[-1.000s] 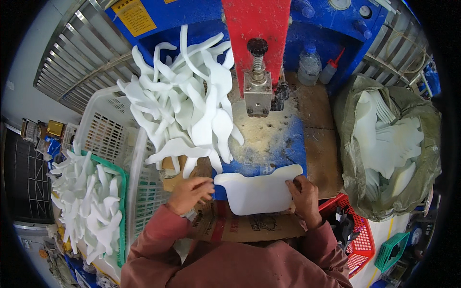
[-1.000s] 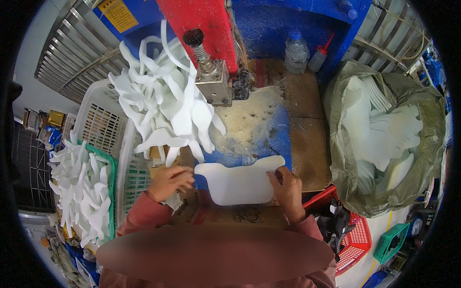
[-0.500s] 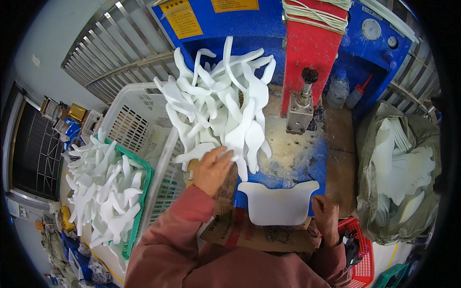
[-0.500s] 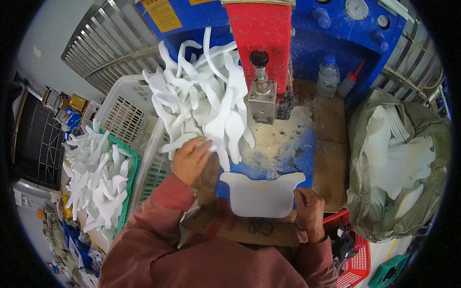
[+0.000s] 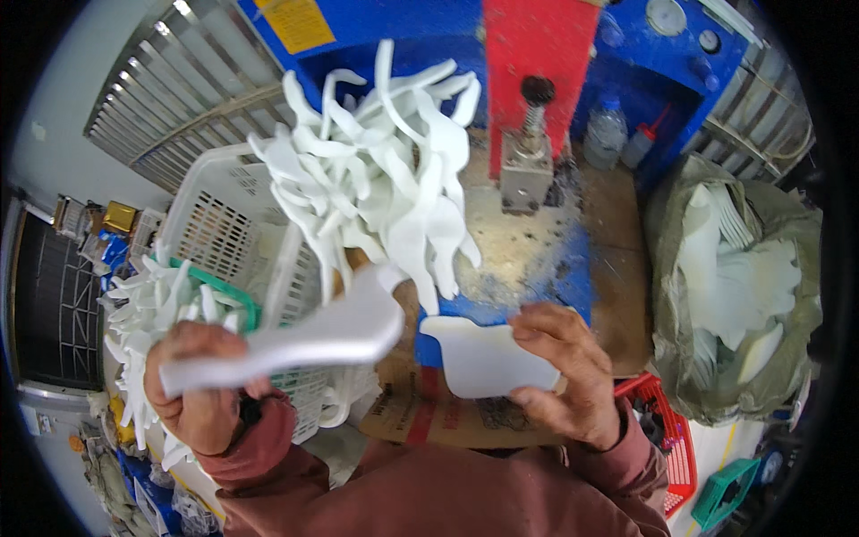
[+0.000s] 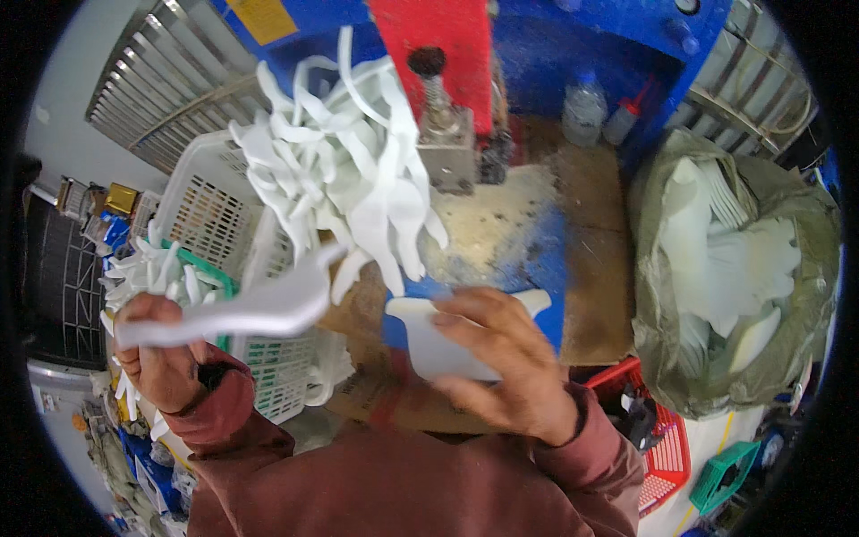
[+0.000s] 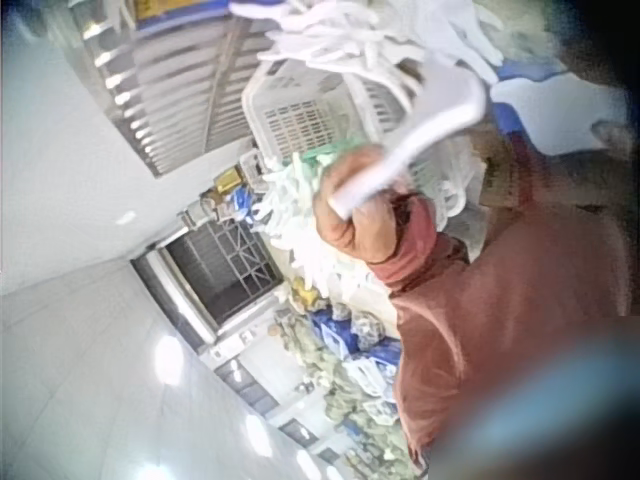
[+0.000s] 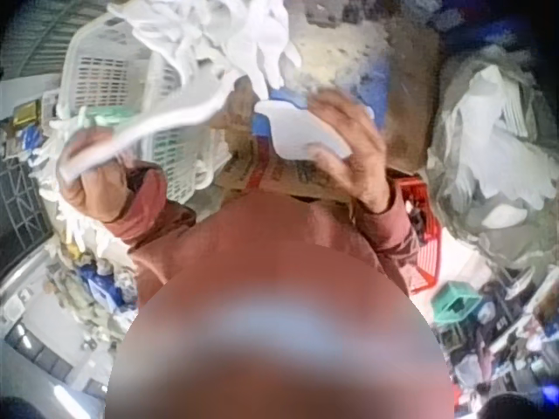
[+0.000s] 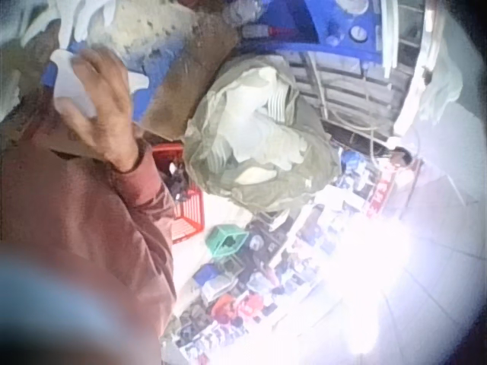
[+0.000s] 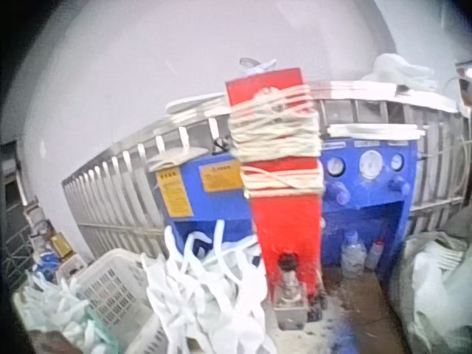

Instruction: The person repeatedly picks white foam pieces from a large sack, places them under a press to trim edges, and then removes and discards the trimmed pieces. The cycle repeats with each piece handled individually.

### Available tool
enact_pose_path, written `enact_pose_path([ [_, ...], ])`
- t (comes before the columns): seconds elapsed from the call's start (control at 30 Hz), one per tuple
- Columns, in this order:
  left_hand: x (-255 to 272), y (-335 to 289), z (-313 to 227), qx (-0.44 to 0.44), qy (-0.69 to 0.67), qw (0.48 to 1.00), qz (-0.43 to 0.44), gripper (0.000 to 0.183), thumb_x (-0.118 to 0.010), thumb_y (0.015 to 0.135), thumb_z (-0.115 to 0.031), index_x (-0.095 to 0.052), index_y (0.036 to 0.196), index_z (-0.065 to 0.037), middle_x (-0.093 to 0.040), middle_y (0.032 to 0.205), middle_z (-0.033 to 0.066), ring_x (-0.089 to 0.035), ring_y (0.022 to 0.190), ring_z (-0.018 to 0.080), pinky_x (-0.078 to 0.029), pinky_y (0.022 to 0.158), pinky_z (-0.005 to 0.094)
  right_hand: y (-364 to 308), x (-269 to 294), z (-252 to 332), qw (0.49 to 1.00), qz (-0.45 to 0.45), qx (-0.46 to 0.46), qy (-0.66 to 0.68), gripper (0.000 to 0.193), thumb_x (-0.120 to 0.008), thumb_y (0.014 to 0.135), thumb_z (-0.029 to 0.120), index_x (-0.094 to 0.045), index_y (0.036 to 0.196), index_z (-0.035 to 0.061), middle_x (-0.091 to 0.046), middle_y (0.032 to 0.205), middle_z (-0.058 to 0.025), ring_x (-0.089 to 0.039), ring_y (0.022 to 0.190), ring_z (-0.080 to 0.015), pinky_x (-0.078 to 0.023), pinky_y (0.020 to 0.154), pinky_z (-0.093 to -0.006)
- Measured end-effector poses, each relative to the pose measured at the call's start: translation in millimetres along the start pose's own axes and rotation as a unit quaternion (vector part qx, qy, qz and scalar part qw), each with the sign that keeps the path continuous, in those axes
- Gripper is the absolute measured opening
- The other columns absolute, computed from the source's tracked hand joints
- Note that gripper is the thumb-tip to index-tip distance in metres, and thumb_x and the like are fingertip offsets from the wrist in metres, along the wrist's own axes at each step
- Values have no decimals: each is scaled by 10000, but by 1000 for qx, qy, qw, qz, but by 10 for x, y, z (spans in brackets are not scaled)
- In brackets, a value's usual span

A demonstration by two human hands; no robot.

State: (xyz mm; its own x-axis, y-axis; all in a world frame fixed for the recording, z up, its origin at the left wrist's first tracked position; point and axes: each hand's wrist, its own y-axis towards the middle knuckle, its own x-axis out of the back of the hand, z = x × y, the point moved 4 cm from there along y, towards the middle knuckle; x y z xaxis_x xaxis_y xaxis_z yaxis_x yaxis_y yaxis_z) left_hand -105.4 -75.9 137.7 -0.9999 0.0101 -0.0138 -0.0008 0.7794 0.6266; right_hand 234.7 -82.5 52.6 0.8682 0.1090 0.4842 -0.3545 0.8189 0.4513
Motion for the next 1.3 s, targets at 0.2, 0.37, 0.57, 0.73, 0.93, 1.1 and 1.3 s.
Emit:
enact_pose_path([
  [0.2,-644,-358,573,171,-165,952,195,320,-694,981,-174,-663,1201,57,-709,1096,272,-751,902,360,-597,802,429,-47,-385,72,967,121,-35,222,666,-836,858,260,-569,1421,27,-563,1446,-196,-504,1375,-392,-406,1139,-503],
  [0.37,-750,-663,876,314,-286,896,129,330,-689,995,-207,-678,1191,59,-707,1076,247,-717,971,328,-574,855,421,-382,-484,-98,941,164,-123,270,646,-825,873,209,-559,1439,49,-586,1422,-187,-548,1328,-372,-452,1094,-470],
  [0.57,-727,-859,1023,354,-344,864,102,293,-737,935,-236,-672,1090,4,-664,920,210,-616,777,269,-517,696,366,-442,-625,-187,953,153,-87,245,744,-870,830,218,-530,1469,47,-558,1441,-193,-537,1327,-364,-440,1108,-466],
  [0.73,-660,-863,1100,352,-363,850,149,379,-719,943,-238,-663,1213,21,-679,1049,236,-654,910,307,-549,786,388,-418,-620,-137,949,173,-105,242,690,-833,846,218,-536,1447,56,-588,1398,-180,-589,1260,-374,-485,1058,-479],
  [0.93,-614,-953,1350,448,-254,841,166,465,-619,1028,-127,-515,1446,50,-578,1414,252,-684,1134,298,-597,943,421,-387,-439,-168,986,162,-42,-13,668,-827,790,182,-571,1391,44,-627,1275,-167,-659,1080,-353,-554,903,-437],
  [1.1,-609,-1147,1626,518,-123,836,132,331,-620,1018,-11,-618,1345,38,-712,1174,146,-718,1040,200,-641,874,335,-467,-505,-270,978,189,-38,-81,688,-837,775,216,-571,1380,26,-615,1226,-147,-669,954,-314,-565,827,-406],
  [1.3,-651,-1271,1802,556,-64,819,130,306,-656,1005,-32,-653,1301,45,-718,1178,137,-717,1030,177,-623,864,300,-529,-602,-430,964,205,-22,-169,656,-834,782,245,-591,1352,32,-610,1198,-131,-659,908,-294,-559,789,-402],
])
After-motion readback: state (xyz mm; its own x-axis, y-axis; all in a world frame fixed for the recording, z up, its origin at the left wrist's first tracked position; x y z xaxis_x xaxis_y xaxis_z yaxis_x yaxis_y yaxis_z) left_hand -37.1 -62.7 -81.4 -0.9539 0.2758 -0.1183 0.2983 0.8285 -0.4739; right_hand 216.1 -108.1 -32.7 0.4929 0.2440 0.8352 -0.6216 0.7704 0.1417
